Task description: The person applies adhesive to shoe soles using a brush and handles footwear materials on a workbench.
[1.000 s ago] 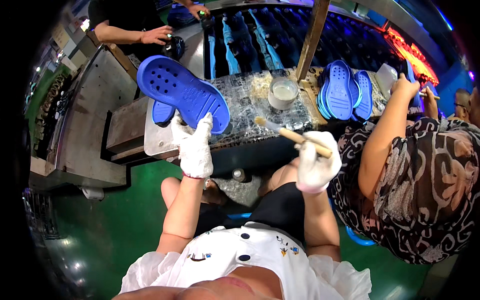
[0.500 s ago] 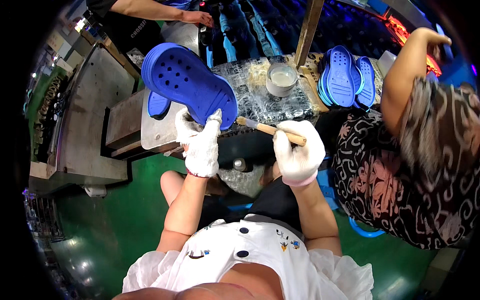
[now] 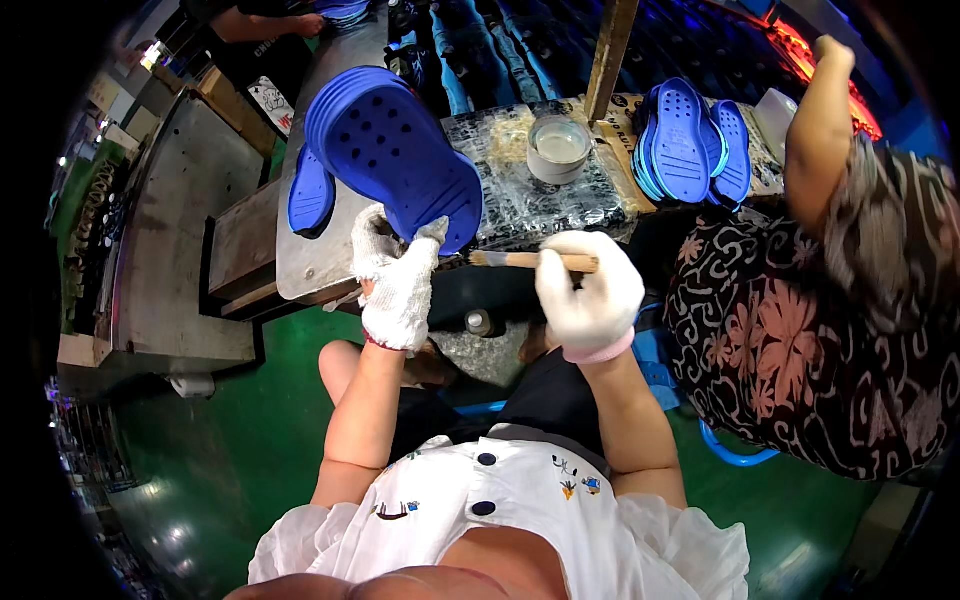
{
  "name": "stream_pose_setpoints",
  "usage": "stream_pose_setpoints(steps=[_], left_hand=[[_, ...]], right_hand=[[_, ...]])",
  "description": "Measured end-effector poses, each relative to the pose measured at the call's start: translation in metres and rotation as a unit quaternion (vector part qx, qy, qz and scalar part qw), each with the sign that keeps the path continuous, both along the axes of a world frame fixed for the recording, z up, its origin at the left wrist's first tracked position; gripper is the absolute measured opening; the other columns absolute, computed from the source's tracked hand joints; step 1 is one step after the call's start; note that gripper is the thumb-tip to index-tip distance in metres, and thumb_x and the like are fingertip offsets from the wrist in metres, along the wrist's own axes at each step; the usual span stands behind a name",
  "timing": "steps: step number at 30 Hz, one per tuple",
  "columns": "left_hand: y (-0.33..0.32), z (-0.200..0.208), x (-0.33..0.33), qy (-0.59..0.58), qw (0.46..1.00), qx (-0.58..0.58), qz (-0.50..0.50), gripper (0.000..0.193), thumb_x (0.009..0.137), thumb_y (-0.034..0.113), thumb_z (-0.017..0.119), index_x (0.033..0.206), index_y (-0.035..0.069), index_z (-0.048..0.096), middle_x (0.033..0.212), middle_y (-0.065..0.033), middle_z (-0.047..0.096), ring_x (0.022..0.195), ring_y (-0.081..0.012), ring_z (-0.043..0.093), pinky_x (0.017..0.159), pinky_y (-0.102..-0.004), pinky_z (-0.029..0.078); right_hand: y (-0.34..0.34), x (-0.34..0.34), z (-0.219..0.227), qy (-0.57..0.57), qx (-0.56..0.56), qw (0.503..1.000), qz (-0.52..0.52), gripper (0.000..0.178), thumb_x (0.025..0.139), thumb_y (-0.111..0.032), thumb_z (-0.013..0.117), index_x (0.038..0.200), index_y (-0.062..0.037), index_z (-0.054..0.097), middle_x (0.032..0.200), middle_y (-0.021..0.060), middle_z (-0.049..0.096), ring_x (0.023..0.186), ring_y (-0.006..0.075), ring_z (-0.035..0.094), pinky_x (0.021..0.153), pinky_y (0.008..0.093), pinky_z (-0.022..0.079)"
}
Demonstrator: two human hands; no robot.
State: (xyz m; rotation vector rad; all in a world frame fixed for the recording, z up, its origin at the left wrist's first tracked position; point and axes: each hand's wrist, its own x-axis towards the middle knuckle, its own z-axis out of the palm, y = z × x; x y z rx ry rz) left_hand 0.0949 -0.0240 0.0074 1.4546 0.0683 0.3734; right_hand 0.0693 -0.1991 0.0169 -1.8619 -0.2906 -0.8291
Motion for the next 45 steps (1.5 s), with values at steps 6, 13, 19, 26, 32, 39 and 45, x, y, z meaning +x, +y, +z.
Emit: stream_pose_setpoints(steps=[6, 13, 19, 26, 32, 39, 45], left_hand=[[0.001, -0.003, 0.005, -0.015, 1.000, -0.023, 0.014, 0.037, 0.075, 0.003, 0.071, 0.103, 0.003, 0.047, 0.089, -0.0052, 0.056, 0.072, -0.0082, 0.052, 0.060, -0.0222, 0.045], [-0.004, 0.004, 0.003, 0.022, 0.999, -0.021, -0.013, 0.029, 0.077, 0.001, 0.069, 0.100, 0.002, 0.050, 0.093, -0.0050, 0.058, 0.082, -0.0092, 0.055, 0.073, -0.0248, 0.047], [0.026, 0.016, 0.008, 0.053, 0.998, -0.024, -0.007, 0.028, 0.079, 0.008, 0.067, 0.100, 0.002, 0.050, 0.087, -0.0024, 0.058, 0.076, -0.0068, 0.054, 0.067, -0.0218, 0.045], [0.069, 0.036, 0.017, 0.084, 0.956, -0.270, -0.080, 0.028, 0.082, 0.012, 0.066, 0.105, 0.003, 0.053, 0.085, -0.0066, 0.063, 0.063, -0.0124, 0.061, 0.053, -0.0234, 0.052], [0.063, 0.055, 0.008, 0.124, 0.935, -0.317, -0.095, 0.029, 0.081, 0.016, 0.066, 0.106, 0.007, 0.054, 0.079, -0.0096, 0.064, 0.055, -0.0168, 0.062, 0.039, -0.0247, 0.047], [0.027, 0.063, -0.004, 0.178, 0.962, -0.147, -0.147, 0.027, 0.083, 0.017, 0.063, 0.101, 0.002, 0.050, 0.073, -0.0052, 0.060, 0.045, -0.0086, 0.052, 0.034, -0.0171, 0.036], [-0.043, 0.058, 0.003, 0.178, 0.939, -0.009, -0.294, 0.036, 0.082, 0.017, 0.065, 0.105, -0.002, 0.045, 0.076, -0.0074, 0.058, 0.051, -0.0083, 0.052, 0.039, -0.0191, 0.040]], right_hand=[[-0.001, 0.004, -0.002, -0.017, 0.011, 1.000, 0.004, 0.010, 0.070, 0.005, 0.062, 0.078, -0.0008, 0.060, 0.069, 0.0112, 0.060, 0.056, 0.0234, 0.059, 0.054, 0.0287, 0.047], [-0.001, 0.001, -0.002, 0.016, 0.066, 0.997, 0.033, 0.010, 0.074, 0.003, 0.062, 0.083, 0.0007, 0.060, 0.073, 0.0113, 0.062, 0.062, 0.0183, 0.060, 0.059, 0.0263, 0.048], [-0.005, -0.009, -0.009, 0.059, 0.170, 0.984, 0.007, 0.006, 0.082, 0.002, 0.054, 0.087, 0.0020, 0.059, 0.075, 0.0063, 0.061, 0.058, 0.0091, 0.057, 0.055, 0.0214, 0.047], [0.000, -0.030, -0.136, 0.187, 0.232, 0.953, 0.047, 0.004, 0.084, 0.000, 0.055, 0.088, -0.0010, 0.058, 0.076, 0.0050, 0.059, 0.060, 0.0090, 0.055, 0.057, 0.0228, 0.047], [-0.001, -0.039, -0.181, 0.230, 0.068, 0.970, 0.047, 0.004, 0.082, -0.008, 0.061, 0.085, -0.0052, 0.061, 0.068, 0.0058, 0.062, 0.059, 0.0138, 0.061, 0.057, 0.0262, 0.049], [0.000, -0.034, -0.185, 0.311, 0.017, 0.948, 0.064, 0.014, 0.081, -0.022, 0.061, 0.083, -0.0082, 0.062, 0.073, 0.0094, 0.064, 0.069, 0.0239, 0.064, 0.064, 0.0325, 0.050], [-0.010, -0.033, -0.174, 0.377, -0.010, 0.926, 0.013, 0.021, 0.081, -0.028, 0.059, 0.085, -0.0080, 0.063, 0.078, 0.0126, 0.066, 0.077, 0.0296, 0.064, 0.070, 0.0368, 0.051]])
